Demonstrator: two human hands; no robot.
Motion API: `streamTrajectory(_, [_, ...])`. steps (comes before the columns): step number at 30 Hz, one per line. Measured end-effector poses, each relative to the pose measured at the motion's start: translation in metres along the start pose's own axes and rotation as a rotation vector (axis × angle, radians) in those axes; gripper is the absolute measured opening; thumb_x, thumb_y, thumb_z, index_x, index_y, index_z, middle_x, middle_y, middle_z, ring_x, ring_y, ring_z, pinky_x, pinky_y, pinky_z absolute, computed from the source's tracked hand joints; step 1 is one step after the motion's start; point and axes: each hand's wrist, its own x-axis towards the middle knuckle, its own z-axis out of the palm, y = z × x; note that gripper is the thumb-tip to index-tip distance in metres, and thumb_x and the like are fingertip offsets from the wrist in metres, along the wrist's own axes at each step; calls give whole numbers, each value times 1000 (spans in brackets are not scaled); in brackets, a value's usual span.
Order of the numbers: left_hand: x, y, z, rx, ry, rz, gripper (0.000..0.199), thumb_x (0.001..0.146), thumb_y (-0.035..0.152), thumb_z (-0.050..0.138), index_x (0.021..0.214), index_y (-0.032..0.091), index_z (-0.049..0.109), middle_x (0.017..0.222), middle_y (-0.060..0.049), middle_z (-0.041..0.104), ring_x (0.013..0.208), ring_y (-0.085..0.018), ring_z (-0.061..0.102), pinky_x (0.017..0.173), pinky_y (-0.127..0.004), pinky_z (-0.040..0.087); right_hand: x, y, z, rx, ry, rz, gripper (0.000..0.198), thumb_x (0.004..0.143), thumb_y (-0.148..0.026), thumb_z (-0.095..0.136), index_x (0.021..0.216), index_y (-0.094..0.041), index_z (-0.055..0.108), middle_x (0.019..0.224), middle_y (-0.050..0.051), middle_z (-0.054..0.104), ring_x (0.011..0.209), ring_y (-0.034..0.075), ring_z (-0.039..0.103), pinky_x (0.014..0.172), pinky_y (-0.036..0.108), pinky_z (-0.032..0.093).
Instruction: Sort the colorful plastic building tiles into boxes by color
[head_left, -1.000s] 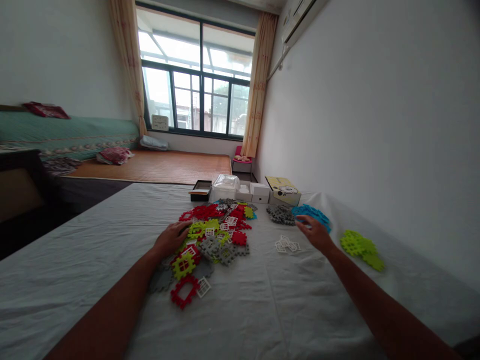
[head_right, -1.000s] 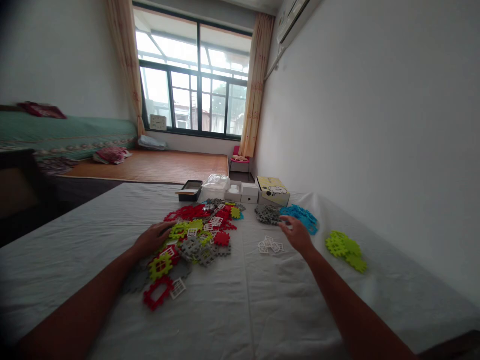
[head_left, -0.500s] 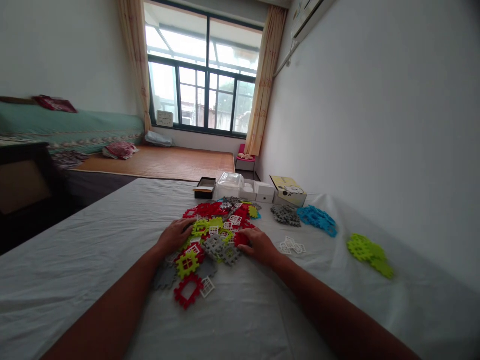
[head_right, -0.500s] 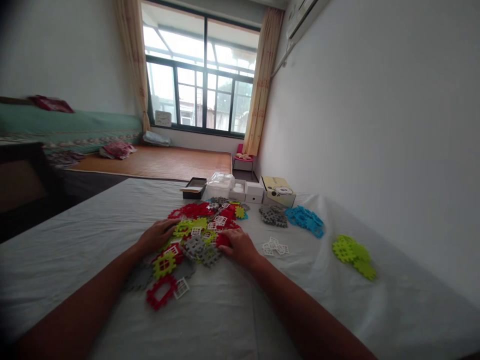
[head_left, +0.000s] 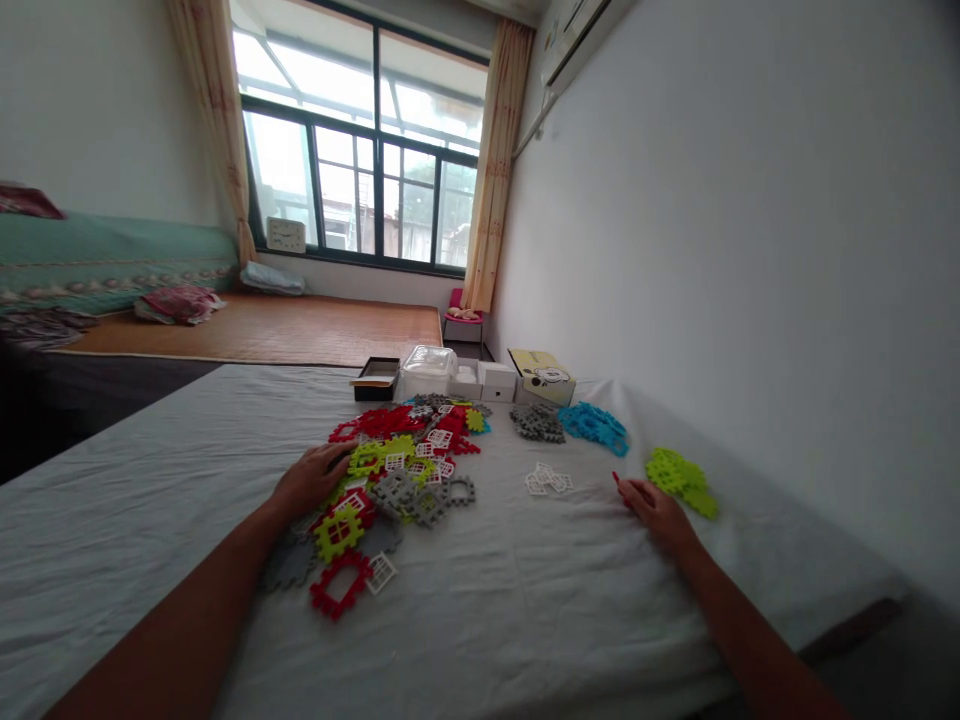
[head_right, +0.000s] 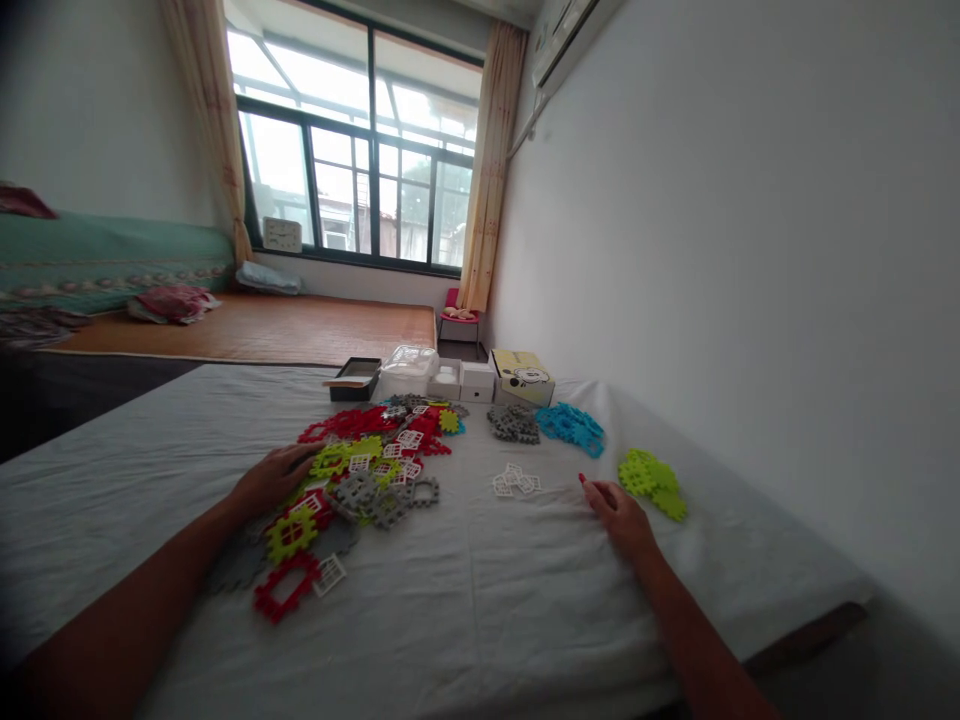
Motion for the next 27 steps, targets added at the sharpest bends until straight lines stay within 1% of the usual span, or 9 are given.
streamTrajectory(4, [-1, 1, -1, -1, 4, 12, 51, 85, 44, 33, 120, 18, 60, 121, -7, 63, 111, -23, 56, 98, -35, 41, -16, 23, -14, -77, 86, 26, 49, 76, -61, 49, 98, -20, 65, 95, 8, 71, 87, 25, 67, 79, 36, 51])
streamTrajectory(7, [-2, 4, -4, 10, -2, 5, 53, 84, 44, 32, 121, 16, 59, 121, -8, 63, 111, -24, 57, 98, -36, 42, -25, 16, -6, -310, 101, -122, 47, 72, -61, 54, 99, -23, 66, 98, 8, 70, 94, 28, 63, 86, 41, 47])
streamTrajectory(10, [-4, 7, -7, 10, -6, -18, 52, 83, 44, 34, 119, 18, 60, 120, -7, 64, 110, -24, 58, 97, -36, 42, -25, 15, -2, -381, 155, -241, 45, 77, -56, 49, 102, -23, 65, 107, 9, 68, 104, 29, 57, 94, 44, 42])
streamTrajectory(12, [-5, 9, -9, 6, 0, -22, 51, 83, 44, 35, 118, 19, 61, 119, -6, 65, 110, -24, 58, 97, -35, 43, -21, 25, -6, -336, 239, -199, 42, 81, -50, 42, 101, -21, 65, 108, 10, 68, 104, 27, 58, 95, 42, 42])
streamTrajectory(14, [-5, 11, -10, 5, 3, -28, 50, 82, 44, 36, 118, 20, 62, 119, -6, 65, 110, -24, 58, 97, -35, 43, -18, 41, -15, -297, 307, -75, 42, 79, -45, 39, 101, -20, 65, 105, 10, 68, 98, 25, 61, 89, 40, 46])
streamTrajectory(16, [-5, 11, -11, 4, -3, -32, 49, 83, 43, 35, 118, 21, 61, 119, -6, 65, 110, -23, 58, 97, -35, 43, -18, 58, -24, -288, 323, 32, 42, 77, -41, 39, 103, -20, 63, 104, 10, 69, 95, 24, 64, 83, 37, 49])
streamTrajectory(19, [-4, 8, -9, -5, -8, -18, 49, 83, 43, 35, 118, 21, 61, 119, -5, 65, 110, -23, 58, 98, -35, 42, -21, 71, -33, -342, 313, 58, 41, 75, -38, 40, 106, -22, 62, 105, 8, 69, 92, 23, 64, 81, 36, 49])
streamTrajectory(22, [-3, 4, -6, -11, 0, -4, 50, 84, 44, 34, 119, 20, 61, 120, -6, 65, 111, -24, 58, 98, -35, 42, -18, 66, -38, -450, 399, -24, 38, 76, -36, 39, 103, -23, 63, 102, 8, 69, 92, 24, 63, 84, 37, 48])
streamTrajectory(27, [-2, 4, -5, 3, -18, 13, 54, 86, 43, 33, 122, 14, 59, 123, -10, 62, 112, -25, 56, 98, -36, 42, 20, 40, -48, -629, 483, -327, 36, 81, -36, 38, 102, -23, 64, 112, 9, 66, 107, 26, 55, 98, 39, 38])
